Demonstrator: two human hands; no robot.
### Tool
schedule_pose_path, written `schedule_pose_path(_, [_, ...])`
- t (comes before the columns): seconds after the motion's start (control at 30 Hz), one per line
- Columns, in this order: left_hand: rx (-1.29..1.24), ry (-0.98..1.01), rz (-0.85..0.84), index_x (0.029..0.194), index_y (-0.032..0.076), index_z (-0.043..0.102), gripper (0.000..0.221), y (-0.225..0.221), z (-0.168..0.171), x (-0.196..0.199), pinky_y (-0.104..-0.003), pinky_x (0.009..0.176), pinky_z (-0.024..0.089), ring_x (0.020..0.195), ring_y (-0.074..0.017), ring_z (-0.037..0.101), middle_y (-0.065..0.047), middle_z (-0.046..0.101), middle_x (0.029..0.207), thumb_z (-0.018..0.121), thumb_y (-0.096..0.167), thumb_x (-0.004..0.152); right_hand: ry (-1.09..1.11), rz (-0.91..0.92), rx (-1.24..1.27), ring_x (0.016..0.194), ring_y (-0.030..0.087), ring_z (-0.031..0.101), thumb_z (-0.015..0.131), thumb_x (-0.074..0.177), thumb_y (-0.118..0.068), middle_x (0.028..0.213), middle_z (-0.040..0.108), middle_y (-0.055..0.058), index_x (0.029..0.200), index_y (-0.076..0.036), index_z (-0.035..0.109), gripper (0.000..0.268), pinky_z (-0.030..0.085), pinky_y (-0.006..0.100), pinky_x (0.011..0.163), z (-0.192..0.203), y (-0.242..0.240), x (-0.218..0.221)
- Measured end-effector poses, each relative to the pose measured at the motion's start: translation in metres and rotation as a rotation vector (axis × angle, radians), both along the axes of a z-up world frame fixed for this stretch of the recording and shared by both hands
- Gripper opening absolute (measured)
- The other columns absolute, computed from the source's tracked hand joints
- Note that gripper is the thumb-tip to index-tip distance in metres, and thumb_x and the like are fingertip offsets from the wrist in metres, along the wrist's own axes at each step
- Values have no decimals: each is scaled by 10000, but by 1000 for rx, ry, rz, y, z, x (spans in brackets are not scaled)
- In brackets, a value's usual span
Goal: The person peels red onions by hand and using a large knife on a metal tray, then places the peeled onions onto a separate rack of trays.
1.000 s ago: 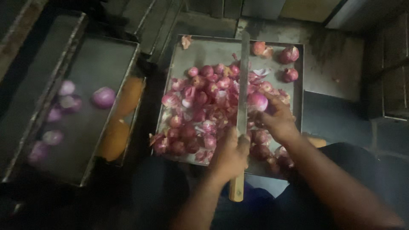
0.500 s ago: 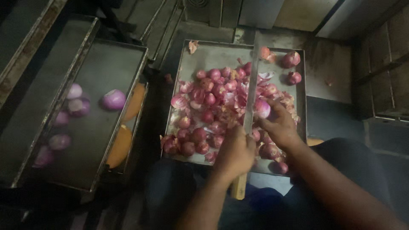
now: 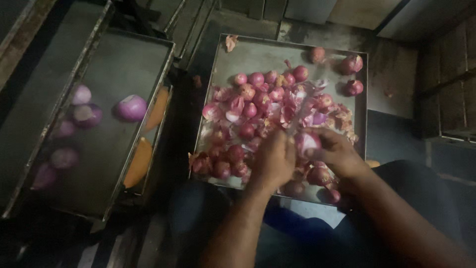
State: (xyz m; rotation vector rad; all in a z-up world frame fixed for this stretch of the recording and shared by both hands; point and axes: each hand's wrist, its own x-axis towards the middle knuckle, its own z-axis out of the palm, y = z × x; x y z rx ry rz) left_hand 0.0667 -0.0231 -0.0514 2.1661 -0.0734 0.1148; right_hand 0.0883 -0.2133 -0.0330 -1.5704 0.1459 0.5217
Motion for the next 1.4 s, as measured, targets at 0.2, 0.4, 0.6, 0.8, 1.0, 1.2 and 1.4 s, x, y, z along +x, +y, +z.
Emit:
schedule_pose_path(0.2, [-654,536,163,1098,84,584,254,24,17,13,-495,653,547,803,-366,664,-183,654,960,589,301,967,19,-4,98,993,190,700,714,816,-88,1144,724,92,1419,-50,579,619,570,358,885,7,8,6])
schedule_pose_path(0.4, [-61,-165,87,1074,19,569,333,9,19,-4,-511,633,533,794,-414,685,-210,687,923,724,255,899,14,-39,23,961,161,692,703,857,-13,1089,732,81,1417,-42,588,572,560,314,845,8,17,9])
schedule_pose_path(0.6, [86,-241,31,985,72,561,197,6,7,-5,-525,623,527,707,-391,684,-159,677,814,687,220,954,-239,88,-72,1026,135,676,728,831,15,1253,689,60,1411,-48,565,605,591,280,851,-20,8,17])
schedule_pose_path(0.8, [60,-136,103,919,55,569,184,3,-2,-1,-531,624,521,699,-407,677,-165,672,755,694,174,856,-115,165,2,961,214,714,756,796,5,1153,712,98,1399,-60,592,628,613,335,811,-25,-6,23])
schedule_pose_path(1.0, [-295,76,136,957,60,615,226,19,14,5,-461,718,578,800,-330,742,-146,720,844,696,249,862,-27,21,14,1104,187,658,703,799,49,1231,707,73,1392,-50,612,608,542,310,942,0,-1,14])
schedule_pose_path(1.2, [-18,43,-2,1030,57,637,269,11,33,-3,-499,695,552,803,-377,722,-150,729,866,727,258,876,-56,65,-133,891,169,666,757,768,29,1153,672,69,1407,-61,607,663,544,291,703,-12,-3,16])
schedule_pose_path(1.4, [35,-229,24,978,50,595,179,4,18,-6,-510,664,544,771,-391,698,-160,688,865,700,172,901,-371,205,-361,910,153,660,817,774,-19,1081,622,66,1371,-24,620,629,571,275,717,-23,-7,23])
